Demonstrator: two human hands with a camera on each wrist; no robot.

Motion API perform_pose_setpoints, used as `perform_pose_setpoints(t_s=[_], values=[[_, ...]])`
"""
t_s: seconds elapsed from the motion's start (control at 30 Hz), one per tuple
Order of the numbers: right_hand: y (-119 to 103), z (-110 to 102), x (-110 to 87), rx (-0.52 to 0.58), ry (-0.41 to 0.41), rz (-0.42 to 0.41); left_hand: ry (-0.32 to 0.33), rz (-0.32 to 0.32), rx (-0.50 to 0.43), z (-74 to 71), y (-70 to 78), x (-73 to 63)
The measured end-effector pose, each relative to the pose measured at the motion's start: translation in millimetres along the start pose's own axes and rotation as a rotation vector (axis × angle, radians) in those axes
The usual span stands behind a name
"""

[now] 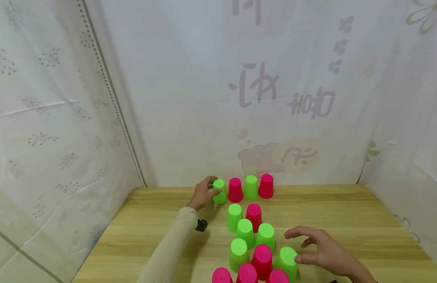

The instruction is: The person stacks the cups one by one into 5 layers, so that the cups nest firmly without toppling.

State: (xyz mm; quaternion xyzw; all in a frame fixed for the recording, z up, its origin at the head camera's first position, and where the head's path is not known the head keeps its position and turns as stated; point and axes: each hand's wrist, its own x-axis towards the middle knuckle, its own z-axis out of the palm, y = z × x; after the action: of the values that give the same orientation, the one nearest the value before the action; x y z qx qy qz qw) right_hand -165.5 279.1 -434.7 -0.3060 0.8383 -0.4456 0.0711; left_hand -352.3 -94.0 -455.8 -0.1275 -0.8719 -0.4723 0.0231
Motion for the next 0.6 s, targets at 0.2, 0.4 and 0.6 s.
perform_pose_setpoints(t_s=[0.2,0.4,0.6], values=[[1.3,0.7,-1.0,-0.024,0.016,-0.015,-0.004,0.022,0.000,2.2,1.6,1.1],[0.6,1.4,-1.5,-0.031,0.030,-0.025,-0.002,0.022,-0.009,1.9,3.1,2.5],[3.5,3.6,-2.0,-0.010,0.019,0.006,-0.007,0.007,-0.008,3.2,0.7,3.6]])
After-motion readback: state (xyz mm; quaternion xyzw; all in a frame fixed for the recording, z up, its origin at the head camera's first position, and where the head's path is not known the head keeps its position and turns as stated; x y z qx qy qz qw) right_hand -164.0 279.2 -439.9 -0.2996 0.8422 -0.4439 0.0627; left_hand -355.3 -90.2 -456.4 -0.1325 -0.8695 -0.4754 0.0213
